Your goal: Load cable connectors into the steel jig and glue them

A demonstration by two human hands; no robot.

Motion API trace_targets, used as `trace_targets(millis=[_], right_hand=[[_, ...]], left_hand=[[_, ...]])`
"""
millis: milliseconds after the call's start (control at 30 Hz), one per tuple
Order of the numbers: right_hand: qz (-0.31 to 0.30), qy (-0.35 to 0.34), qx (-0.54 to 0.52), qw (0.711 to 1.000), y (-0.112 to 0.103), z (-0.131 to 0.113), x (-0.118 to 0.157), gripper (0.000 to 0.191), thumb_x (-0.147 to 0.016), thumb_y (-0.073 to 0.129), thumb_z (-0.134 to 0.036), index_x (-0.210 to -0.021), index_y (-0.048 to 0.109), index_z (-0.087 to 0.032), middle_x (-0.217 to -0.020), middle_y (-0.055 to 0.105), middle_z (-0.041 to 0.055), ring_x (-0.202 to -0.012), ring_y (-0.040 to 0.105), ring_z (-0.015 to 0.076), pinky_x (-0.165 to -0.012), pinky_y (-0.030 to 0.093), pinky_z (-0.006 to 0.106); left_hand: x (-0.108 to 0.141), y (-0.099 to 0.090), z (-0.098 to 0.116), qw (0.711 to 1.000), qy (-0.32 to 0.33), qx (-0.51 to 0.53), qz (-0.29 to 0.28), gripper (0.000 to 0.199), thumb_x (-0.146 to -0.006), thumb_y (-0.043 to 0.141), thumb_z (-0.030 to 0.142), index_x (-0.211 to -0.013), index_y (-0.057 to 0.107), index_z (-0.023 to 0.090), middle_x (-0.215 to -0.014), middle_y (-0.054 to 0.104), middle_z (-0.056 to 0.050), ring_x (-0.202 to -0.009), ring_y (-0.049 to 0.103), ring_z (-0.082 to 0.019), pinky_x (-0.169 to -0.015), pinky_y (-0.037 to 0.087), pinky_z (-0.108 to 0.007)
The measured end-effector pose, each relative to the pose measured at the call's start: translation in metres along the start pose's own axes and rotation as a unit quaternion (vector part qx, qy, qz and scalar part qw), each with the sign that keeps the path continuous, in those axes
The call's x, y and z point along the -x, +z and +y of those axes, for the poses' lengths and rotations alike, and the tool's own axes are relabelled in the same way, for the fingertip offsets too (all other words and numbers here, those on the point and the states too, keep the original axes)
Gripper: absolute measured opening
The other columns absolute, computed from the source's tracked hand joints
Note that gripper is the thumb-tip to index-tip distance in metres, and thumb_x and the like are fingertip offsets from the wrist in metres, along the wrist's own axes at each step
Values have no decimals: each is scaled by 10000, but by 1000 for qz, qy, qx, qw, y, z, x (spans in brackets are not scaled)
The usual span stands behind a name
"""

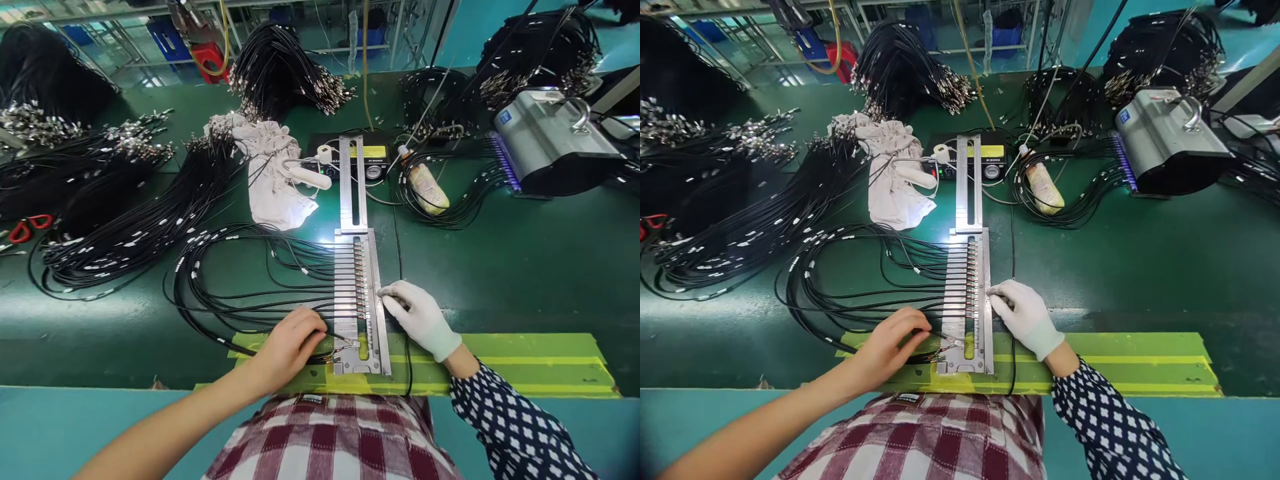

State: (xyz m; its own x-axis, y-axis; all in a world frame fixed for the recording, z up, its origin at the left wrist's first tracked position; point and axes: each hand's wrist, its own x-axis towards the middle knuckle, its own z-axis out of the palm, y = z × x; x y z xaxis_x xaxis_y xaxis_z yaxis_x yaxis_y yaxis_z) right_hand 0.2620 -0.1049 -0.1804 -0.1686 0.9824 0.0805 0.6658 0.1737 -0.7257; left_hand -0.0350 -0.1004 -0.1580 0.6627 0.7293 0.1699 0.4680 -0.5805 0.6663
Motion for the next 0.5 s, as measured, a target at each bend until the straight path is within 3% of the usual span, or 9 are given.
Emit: trace_targets(millis=[133, 267, 500], right_hand=[[4, 2, -7, 1000, 0, -2, 1, 152, -959, 532, -259, -980, 681, -240, -948, 716, 31, -884, 662, 207, -785, 528, 360], [9, 0, -3, 1000, -1, -3, 1, 138, -953, 544, -242, -963, 681, -239, -944, 721, 27, -887, 666, 208, -780, 524, 355], [12, -4, -12, 1000, -2, -4, 0, 136, -950, 544, -222, -957, 679, -237, -943, 722, 31, -901, 669, 211, -788, 523, 347]], left_hand=[[-16, 21, 0, 990, 70, -120, 39, 88, -973, 490, 122, -987, 568, 160, -900, 651, -55, -849, 576, -193, -779, 473, -321], [-20, 28, -3, 976, 99, -187, 49, 98, -973, 481, 116, -972, 575, 142, -882, 648, -70, -827, 572, -208, -760, 491, -337], [-18, 29, -4, 981, 122, -153, 12, 154, -981, 444, 100, -1000, 595, 121, -914, 652, -96, -815, 563, -201, -749, 524, -332]])
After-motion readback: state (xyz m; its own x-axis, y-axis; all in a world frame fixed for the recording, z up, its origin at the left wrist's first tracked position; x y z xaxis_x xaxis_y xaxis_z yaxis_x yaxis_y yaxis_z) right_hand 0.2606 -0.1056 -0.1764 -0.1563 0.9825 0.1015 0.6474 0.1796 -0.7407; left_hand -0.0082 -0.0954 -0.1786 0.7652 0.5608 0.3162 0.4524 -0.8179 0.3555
